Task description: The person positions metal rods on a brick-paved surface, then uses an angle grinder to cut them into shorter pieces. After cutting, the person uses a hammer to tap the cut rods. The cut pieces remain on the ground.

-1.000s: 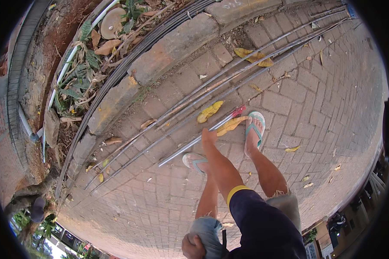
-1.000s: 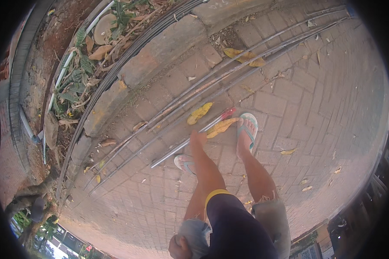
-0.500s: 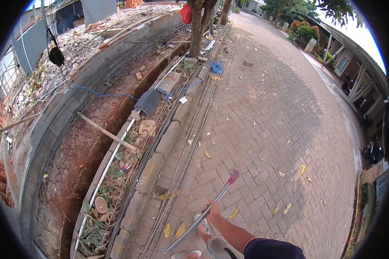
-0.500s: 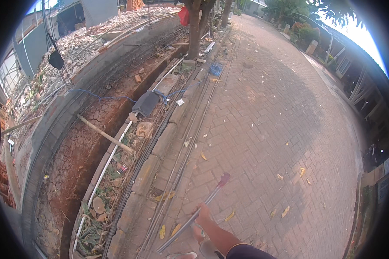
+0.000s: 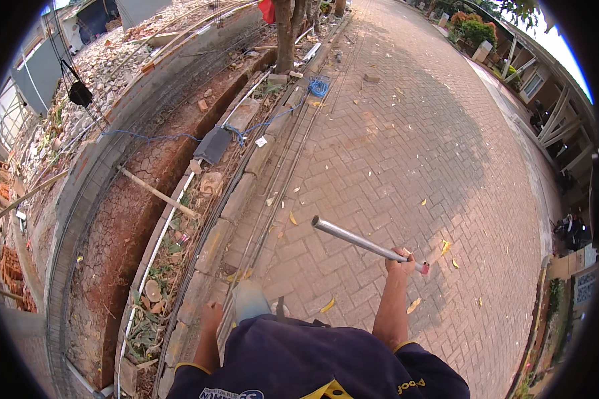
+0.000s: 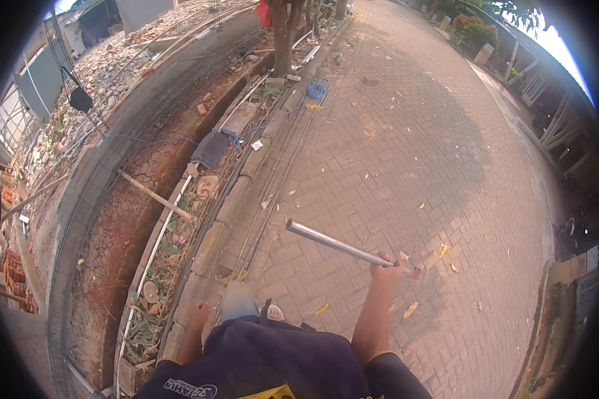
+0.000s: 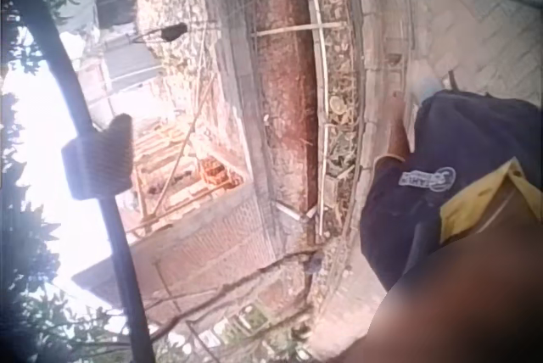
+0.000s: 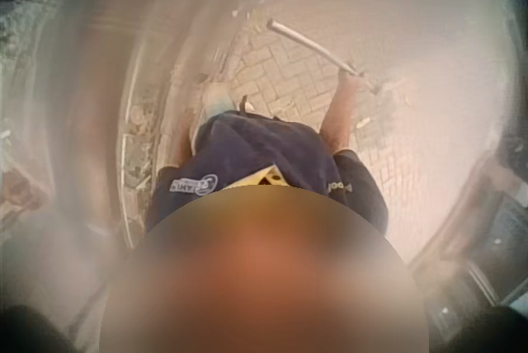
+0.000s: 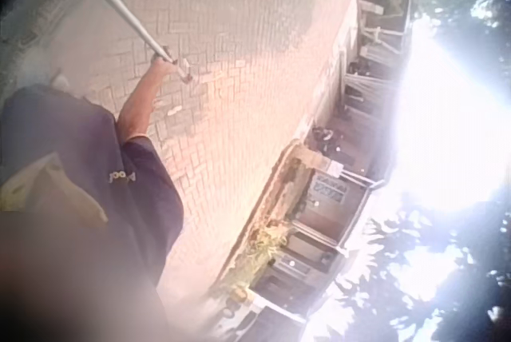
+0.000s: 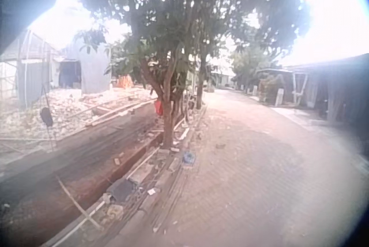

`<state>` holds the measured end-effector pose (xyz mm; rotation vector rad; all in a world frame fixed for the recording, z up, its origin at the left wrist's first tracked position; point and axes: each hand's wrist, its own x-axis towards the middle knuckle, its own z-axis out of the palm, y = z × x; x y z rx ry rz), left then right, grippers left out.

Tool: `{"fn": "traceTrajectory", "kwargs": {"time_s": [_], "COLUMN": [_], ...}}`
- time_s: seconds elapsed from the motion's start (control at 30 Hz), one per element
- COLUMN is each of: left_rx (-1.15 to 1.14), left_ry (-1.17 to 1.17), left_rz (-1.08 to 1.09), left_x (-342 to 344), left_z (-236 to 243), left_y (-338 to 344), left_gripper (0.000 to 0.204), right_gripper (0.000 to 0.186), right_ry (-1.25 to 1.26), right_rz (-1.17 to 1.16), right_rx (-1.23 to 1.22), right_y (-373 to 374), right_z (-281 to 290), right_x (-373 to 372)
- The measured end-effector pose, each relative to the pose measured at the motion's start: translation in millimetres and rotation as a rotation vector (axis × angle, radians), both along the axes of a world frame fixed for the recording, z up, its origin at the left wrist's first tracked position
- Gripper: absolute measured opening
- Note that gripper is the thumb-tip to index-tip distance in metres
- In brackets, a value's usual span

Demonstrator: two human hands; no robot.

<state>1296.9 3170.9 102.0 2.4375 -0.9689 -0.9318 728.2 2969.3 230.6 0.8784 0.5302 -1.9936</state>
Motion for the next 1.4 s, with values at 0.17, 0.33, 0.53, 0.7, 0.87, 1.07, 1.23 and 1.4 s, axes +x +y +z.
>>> {"fn": "traceTrajectory", "kwargs": {"time_s": [0.17,0.33,0.53,0.7,0.87,1.07,1.23,1.4], "left_rx": [-0.064,0.261,0.394,0.021,-0.179,-0.084,0.341,0.626], "left_ry": [-0.038,0.006,-0.467,-0.139,0.176,0.242,-0.206,-0.148], "left_rz": [-0.248,-0.45,-1.354,-0.739,-0.741,-0.668,-0.609,-0.833], "left_x": [-17.8,-33.6,-84.4,-241.8,-411.0,-508.3,-498.6,-542.6], "left_z": [-31.0,-95.3,-145.6,-126.3,-21.9,-48.4,-114.8,-82.7], "left_y": [-112.0,-223.8,-414.6,-639.1,-797.2,-890.0,-879.7,-873.1], "left_gripper": [0.032,0.03,0.028,0.03,0.037,0.038,0.044,0.033], "right_gripper": [0.028,0.03,0.031,0.034,0.034,0.034,0.03,0.026], "right_ry": [-0.157,-0.13,-0.169,-0.036,0.018,-0.047,-0.103,0.031], "right_rz": [-0.196,-0.317,-0.45,-0.629,-0.799,-0.909,-0.891,-0.609], "right_rx": [0.018,0.172,0.466,0.381,0.456,0.668,0.614,0.626], "right_y": [16.2,-27.5,-149.8,-204.3,-249.0,-363.8,-475.8,-577.3], "right_z": [-33.1,-66.1,-52.7,-34.3,-39.9,-52.5,-48.6,-39.4], "right_x": [-49.2,-81.2,-130.0,-193.7,-284.2,-421.1,-531.7,-622.7]}}
